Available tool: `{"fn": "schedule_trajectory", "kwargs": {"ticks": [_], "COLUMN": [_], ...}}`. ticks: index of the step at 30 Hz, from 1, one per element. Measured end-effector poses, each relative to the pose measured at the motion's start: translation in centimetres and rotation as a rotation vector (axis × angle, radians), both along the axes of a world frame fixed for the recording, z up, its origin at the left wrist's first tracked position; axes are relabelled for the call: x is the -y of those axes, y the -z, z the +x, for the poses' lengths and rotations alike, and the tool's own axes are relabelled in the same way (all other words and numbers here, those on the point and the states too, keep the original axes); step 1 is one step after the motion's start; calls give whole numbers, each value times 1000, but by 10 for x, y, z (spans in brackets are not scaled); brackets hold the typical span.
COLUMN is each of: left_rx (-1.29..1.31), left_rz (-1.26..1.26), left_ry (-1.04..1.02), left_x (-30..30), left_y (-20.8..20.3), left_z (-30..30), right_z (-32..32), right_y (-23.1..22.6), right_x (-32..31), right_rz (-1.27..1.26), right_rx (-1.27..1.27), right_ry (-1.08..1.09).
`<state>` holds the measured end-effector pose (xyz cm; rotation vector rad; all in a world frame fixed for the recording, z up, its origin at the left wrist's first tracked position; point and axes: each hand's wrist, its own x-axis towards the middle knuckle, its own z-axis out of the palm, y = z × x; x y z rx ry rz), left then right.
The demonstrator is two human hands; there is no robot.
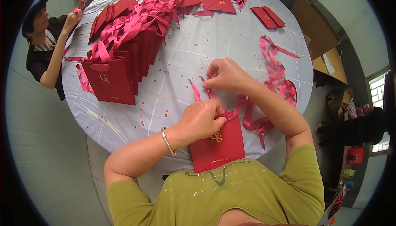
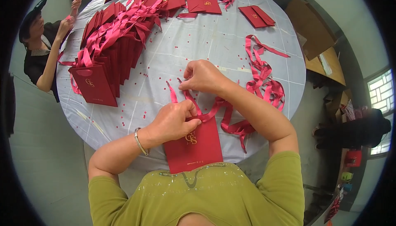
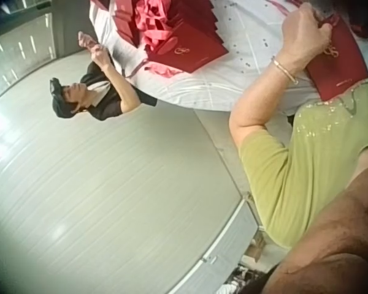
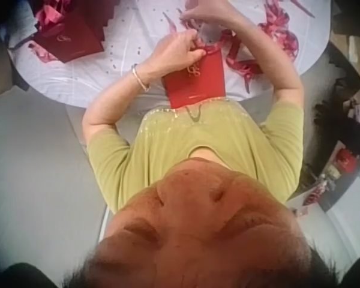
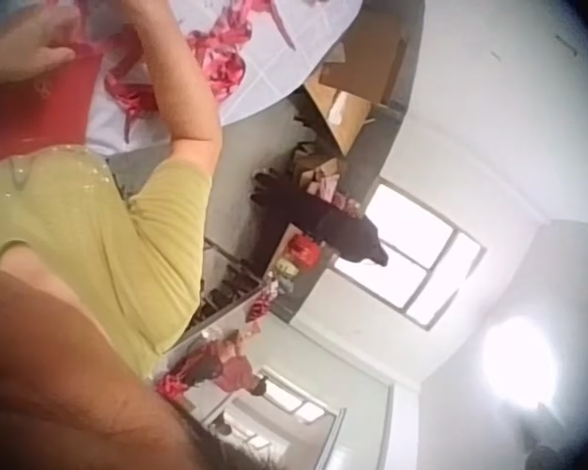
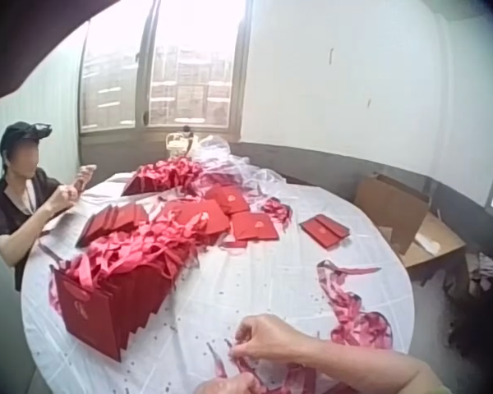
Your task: The person attaches handles to gift bags by hand, picking up ribbons and threading them through slots on the bags.
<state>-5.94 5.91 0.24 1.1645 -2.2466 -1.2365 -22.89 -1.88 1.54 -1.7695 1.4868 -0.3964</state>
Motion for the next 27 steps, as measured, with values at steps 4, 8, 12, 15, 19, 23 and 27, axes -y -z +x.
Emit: {"fn": "schedule_trajectory", "kwargs": {"ticks": [4, 8, 12, 15, 19, 23, 27], "left_rx": [7, -14, -55, -53, -7, 0, 19], "left_rz": [-17, -73, -108, -92, 1, 14, 24], "left_ry": [9, 13, -7, 1, 28, 31, 32], "left_x": [0, 0, -1, 1, 4, 3, 2], "left_y": [1, 6, 10, 12, 0, -3, -4], "left_z": [-1, 0, -1, 0, 1, 1, 1], "right_z": [-2, -5, -9, -6, -3, -2, -1], "right_y": [6, 9, 11, 15, 22, 27, 25], "right_x": [2, 5, 6, 5, 3, 4, 1], "right_rz": [-27, 127, 194, 172, 109, 68, 40], "right_rx": [26, 192, 287, 313, 366, 408, 381], "right_ry": [-44, 23, 51, 64, 63, 100, 104]}}
